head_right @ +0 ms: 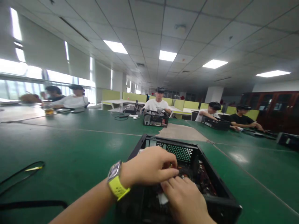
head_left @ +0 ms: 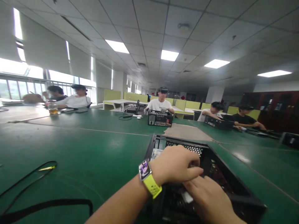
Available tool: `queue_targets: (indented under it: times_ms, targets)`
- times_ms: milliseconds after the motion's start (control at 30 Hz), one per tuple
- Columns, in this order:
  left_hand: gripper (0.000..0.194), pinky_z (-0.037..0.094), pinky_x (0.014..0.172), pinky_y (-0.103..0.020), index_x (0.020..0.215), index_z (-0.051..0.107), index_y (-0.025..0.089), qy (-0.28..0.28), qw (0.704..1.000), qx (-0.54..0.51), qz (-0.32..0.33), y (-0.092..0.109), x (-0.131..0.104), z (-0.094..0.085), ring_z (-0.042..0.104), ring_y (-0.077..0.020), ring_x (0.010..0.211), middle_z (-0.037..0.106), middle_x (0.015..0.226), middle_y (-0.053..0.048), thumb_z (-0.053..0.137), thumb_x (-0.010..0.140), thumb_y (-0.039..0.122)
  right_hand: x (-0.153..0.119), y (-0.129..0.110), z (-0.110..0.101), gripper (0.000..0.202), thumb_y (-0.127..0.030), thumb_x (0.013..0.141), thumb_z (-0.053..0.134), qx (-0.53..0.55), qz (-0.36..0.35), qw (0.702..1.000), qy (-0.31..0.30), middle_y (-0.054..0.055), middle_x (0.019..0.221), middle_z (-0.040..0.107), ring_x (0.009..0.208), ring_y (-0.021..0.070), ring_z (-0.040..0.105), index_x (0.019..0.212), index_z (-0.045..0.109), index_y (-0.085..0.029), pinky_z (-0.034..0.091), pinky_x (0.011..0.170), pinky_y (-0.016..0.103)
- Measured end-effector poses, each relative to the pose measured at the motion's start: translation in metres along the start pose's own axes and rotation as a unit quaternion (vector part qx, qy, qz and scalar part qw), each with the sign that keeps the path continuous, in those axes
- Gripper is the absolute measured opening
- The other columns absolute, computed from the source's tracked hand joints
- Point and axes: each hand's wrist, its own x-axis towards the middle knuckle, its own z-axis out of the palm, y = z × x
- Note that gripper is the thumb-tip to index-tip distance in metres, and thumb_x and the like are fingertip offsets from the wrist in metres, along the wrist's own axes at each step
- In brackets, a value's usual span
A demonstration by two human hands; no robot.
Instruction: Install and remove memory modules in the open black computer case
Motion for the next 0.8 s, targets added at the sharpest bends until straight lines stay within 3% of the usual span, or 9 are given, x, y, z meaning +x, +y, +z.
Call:
queue_targets:
  times_ms: [100, 233, 300, 400, 467, 533, 633, 700, 800]
  targets:
    - [0.025, 0.034, 0.056, -0.021, 0.071, 0.065, 0.019, 0.081, 0.988, -0.088, -0.098, -0.022, -0.034, 0.025, 0.051, -0.0099, 0.059, 0.06, 0.061, 0.003, 0.051, 0.083, 0.036, 0.063, 0.021, 0.047, 0.038, -0.011, 0.078, 0.043, 0.014, 0.059, 0.992, -0.111, 0.001, 0.087, 0.069, 0.076, 0.018, 0.063, 0.107, 0.062, -0.028, 0.041, 0.062, 0.026]
    - [0.036, 0.023, 0.043, -0.022, 0.048, 0.049, 0.016, -0.003, 0.938, -0.224, -0.265, -0.075, -0.064, 0.097, 0.034, -0.0069, 0.044, 0.035, 0.043, 0.006, 0.057, 0.074, 0.04, 0.142, 0.065, 0.112, 0.049, -0.018, 0.084, 0.044, 0.038, 0.068, 0.984, -0.158, 0.004, 0.11, 0.066, 0.092, 0.0203, 0.061, 0.132, 0.045, -0.029, 0.043, 0.073, 0.028]
    - [0.038, 0.022, 0.04, -0.022, 0.048, 0.047, 0.018, -0.08, 0.873, -0.328, -0.352, -0.104, -0.074, 0.127, 0.029, -0.0065, 0.04, 0.034, 0.042, 0.007, 0.06, 0.07, 0.045, 0.171, 0.087, 0.145, 0.045, -0.022, 0.088, 0.042, 0.046, 0.077, 0.982, -0.165, 0.006, 0.114, 0.064, 0.097, 0.0207, 0.06, 0.133, 0.044, -0.029, 0.042, 0.078, 0.029]
    - [0.04, 0.022, 0.037, -0.023, 0.052, 0.047, 0.02, -0.139, 0.76, -0.437, -0.462, -0.133, -0.077, 0.15, 0.029, -0.0071, 0.034, 0.038, 0.042, 0.007, 0.058, 0.069, 0.054, 0.203, 0.11, 0.183, 0.044, -0.025, 0.091, 0.037, 0.047, 0.104, 0.976, -0.184, 0.01, 0.114, 0.064, 0.096, 0.023, 0.061, 0.135, 0.042, -0.028, 0.042, 0.077, 0.032]
    - [0.04, 0.022, 0.035, -0.024, 0.052, 0.047, 0.02, -0.155, 0.742, -0.44, -0.482, -0.14, -0.074, 0.155, 0.029, -0.0075, 0.032, 0.038, 0.041, 0.007, 0.057, 0.069, 0.055, 0.216, 0.116, 0.195, 0.044, -0.027, 0.092, 0.036, 0.05, 0.121, 0.971, -0.198, 0.013, 0.112, 0.064, 0.094, 0.0249, 0.062, 0.136, 0.041, -0.027, 0.042, 0.075, 0.034]
    - [0.04, 0.022, 0.035, -0.025, 0.051, 0.049, 0.02, -0.168, 0.755, -0.419, -0.476, -0.141, -0.071, 0.156, 0.028, -0.0074, 0.03, 0.037, 0.04, 0.007, 0.059, 0.069, 0.054, 0.221, 0.117, 0.195, 0.044, -0.026, 0.092, 0.034, 0.058, 0.131, 0.968, -0.207, 0.014, 0.112, 0.063, 0.096, 0.0263, 0.061, 0.136, 0.041, -0.024, 0.042, 0.075, 0.035]
    - [0.043, 0.022, 0.037, -0.024, 0.051, 0.047, 0.019, -0.138, 0.78, -0.396, -0.464, -0.137, -0.07, 0.156, 0.027, -0.0068, 0.031, 0.035, 0.04, 0.007, 0.058, 0.069, 0.056, 0.207, 0.109, 0.171, 0.044, -0.023, 0.093, 0.029, 0.071, 0.144, 0.968, -0.192, 0.016, 0.124, 0.056, 0.109, 0.0277, 0.053, 0.136, 0.039, -0.018, 0.039, 0.082, 0.036]
    - [0.043, 0.021, 0.038, -0.023, 0.052, 0.045, 0.019, -0.105, 0.799, -0.38, -0.454, -0.133, -0.071, 0.155, 0.026, -0.0063, 0.034, 0.034, 0.042, 0.007, 0.055, 0.072, 0.056, 0.179, 0.097, 0.142, 0.043, -0.023, 0.094, 0.025, 0.077, 0.166, 0.966, -0.183, 0.017, 0.124, 0.055, 0.11, 0.0271, 0.052, 0.134, 0.04, -0.016, 0.038, 0.083, 0.035]
    - [0.039, 0.024, 0.043, -0.022, 0.059, 0.049, 0.018, -0.086, 0.829, -0.348, -0.429, -0.121, -0.074, 0.148, 0.031, -0.007, 0.041, 0.038, 0.047, 0.007, 0.059, 0.07, 0.055, 0.106, 0.064, 0.095, 0.036, -0.029, 0.094, 0.027, 0.1, 0.197, 0.951, -0.217, 0.011, 0.093, 0.067, 0.083, 0.0214, 0.062, 0.111, 0.057, -0.019, 0.04, 0.068, 0.028]
